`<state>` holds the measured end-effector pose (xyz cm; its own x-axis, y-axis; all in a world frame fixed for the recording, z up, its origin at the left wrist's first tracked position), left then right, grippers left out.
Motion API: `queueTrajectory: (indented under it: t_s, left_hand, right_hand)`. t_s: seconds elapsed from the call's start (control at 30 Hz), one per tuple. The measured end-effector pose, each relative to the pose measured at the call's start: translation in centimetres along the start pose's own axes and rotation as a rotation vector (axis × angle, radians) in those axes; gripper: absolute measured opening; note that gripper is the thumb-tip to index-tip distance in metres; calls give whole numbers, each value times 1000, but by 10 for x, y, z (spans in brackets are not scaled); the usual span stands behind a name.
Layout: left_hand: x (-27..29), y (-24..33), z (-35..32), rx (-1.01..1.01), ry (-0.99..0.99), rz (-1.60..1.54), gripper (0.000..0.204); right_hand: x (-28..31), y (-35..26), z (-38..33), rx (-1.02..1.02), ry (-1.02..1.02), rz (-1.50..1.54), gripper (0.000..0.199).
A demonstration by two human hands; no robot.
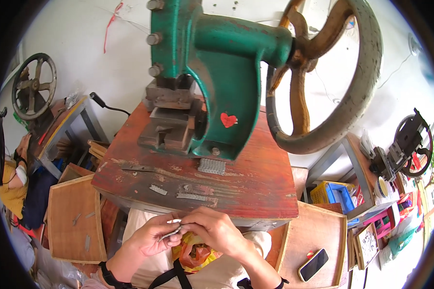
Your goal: Assembling small metal links for watch bands using a manual press and tweezers at a manufacturing workbench.
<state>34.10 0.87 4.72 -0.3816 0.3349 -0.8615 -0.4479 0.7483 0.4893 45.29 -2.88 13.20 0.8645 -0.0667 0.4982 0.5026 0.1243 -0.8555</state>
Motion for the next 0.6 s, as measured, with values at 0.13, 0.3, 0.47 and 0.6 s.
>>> queueTrajectory:
  t_s: [0.13,0.3,0.47,0.6]
  left_hand:
    - [5,4,3,-39,74,1,21]
    - [18,13,-1,-142,173,167,27]
    - [36,27,-24,-225,233,264,28]
    - [49,38,-41,-278,300,311,27]
  right_hand:
    - [17,5,10,66,177,-117,13]
    - [57,50,45,40,553,-497,7]
    - [59,76,55,-58,644,-491,6]
    - [59,81,59,-132,638,-421,9]
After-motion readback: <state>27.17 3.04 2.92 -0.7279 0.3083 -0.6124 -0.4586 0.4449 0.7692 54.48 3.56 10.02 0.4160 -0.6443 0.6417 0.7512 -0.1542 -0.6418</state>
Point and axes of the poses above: each hand's wrist, its own z-axis towards the middle knuckle, its own x-axis out of the back of the hand, y = z × x, the point moved 7 cm from there along z, towards the middle knuckle, and after that the axes turned 14 degrees about -x, right-handed, at the moved point
